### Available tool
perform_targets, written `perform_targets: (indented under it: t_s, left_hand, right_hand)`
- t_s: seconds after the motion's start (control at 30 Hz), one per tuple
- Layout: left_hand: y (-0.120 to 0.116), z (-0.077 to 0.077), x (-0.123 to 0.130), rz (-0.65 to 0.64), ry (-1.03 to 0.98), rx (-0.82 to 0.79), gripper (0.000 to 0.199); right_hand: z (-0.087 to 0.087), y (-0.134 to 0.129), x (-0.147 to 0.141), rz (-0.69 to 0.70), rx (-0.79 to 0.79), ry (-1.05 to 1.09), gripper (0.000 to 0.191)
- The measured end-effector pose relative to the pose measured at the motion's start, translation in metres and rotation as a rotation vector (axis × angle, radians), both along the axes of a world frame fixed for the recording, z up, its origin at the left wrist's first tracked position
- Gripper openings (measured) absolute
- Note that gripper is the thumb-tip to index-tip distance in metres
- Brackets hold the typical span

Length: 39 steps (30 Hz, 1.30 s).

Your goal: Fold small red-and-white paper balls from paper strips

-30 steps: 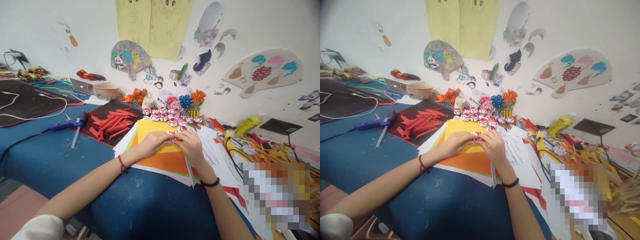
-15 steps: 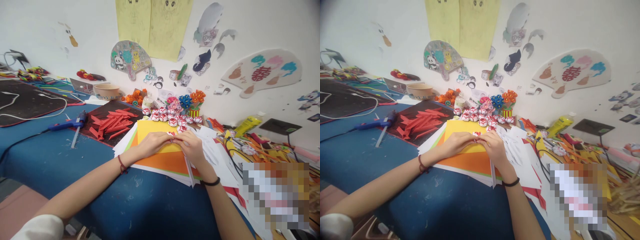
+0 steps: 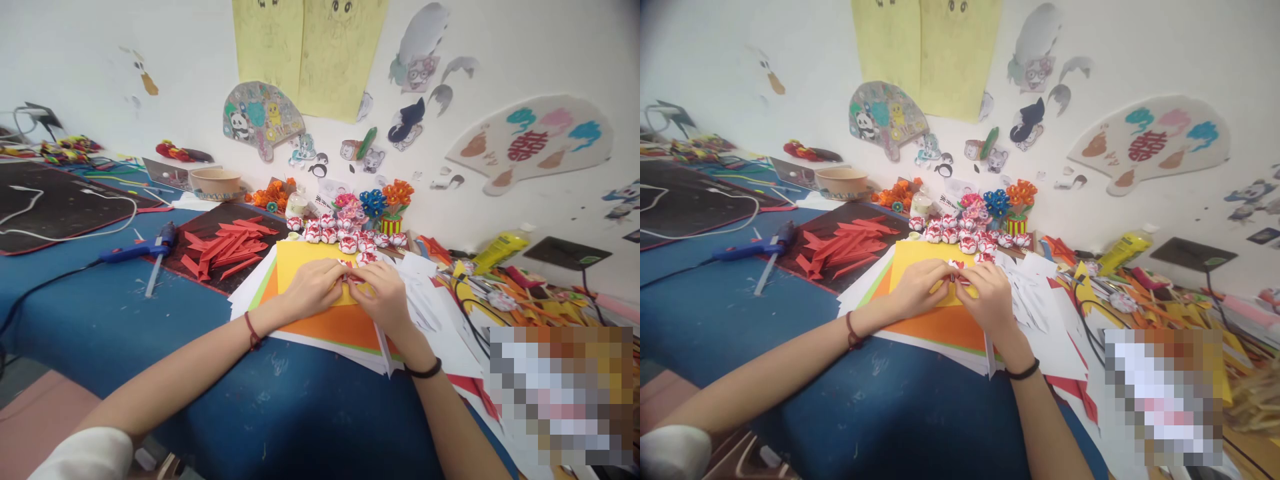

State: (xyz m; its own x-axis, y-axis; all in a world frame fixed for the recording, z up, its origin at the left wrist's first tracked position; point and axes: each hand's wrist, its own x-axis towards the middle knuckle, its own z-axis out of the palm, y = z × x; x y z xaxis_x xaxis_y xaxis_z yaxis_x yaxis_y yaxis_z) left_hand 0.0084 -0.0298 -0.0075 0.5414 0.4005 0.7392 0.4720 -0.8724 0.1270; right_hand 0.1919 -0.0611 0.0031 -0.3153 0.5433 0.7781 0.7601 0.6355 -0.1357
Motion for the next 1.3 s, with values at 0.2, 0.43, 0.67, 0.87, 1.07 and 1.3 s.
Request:
perform_targets:
  t_s: [0.2,0.43,0.67,0.87,1.07,1.3]
  left_hand:
    - [0.002,-0.002,0.006,0.079,0.034,0.145,0.020]
    - [0.001,-0.002,0.004,0.149,-0.011,0.217,0.015]
    - [-0.004,0.000,0.004,0.242,-0.126,0.200,0.017]
    - [0.001,-0.003,-0.001,0.196,0.078,0.280,0.019]
    - [0.007,0.000,-0.013,0.085,0.198,0.364,0.021]
    - [0.011,0.009,-0.022,-0.039,0.318,0.356,0.020]
  right_hand:
    - [-0.007,-0.004,-0.015,-0.141,0.083,0.088,0.006]
    - [-0.008,-0.005,-0.015,-0.106,0.086,0.190,0.011]
    - [-0.013,-0.004,-0.016,-0.116,0.070,0.199,0.013]
    - [-0.014,-0.002,-0.012,-0.070,-0.060,0.180,0.009]
    - [-0.014,-0.001,-0.010,-0.018,-0.192,0.169,0.008]
    - [-0.012,0.000,-0.002,0.116,-0.238,0.094,0.011]
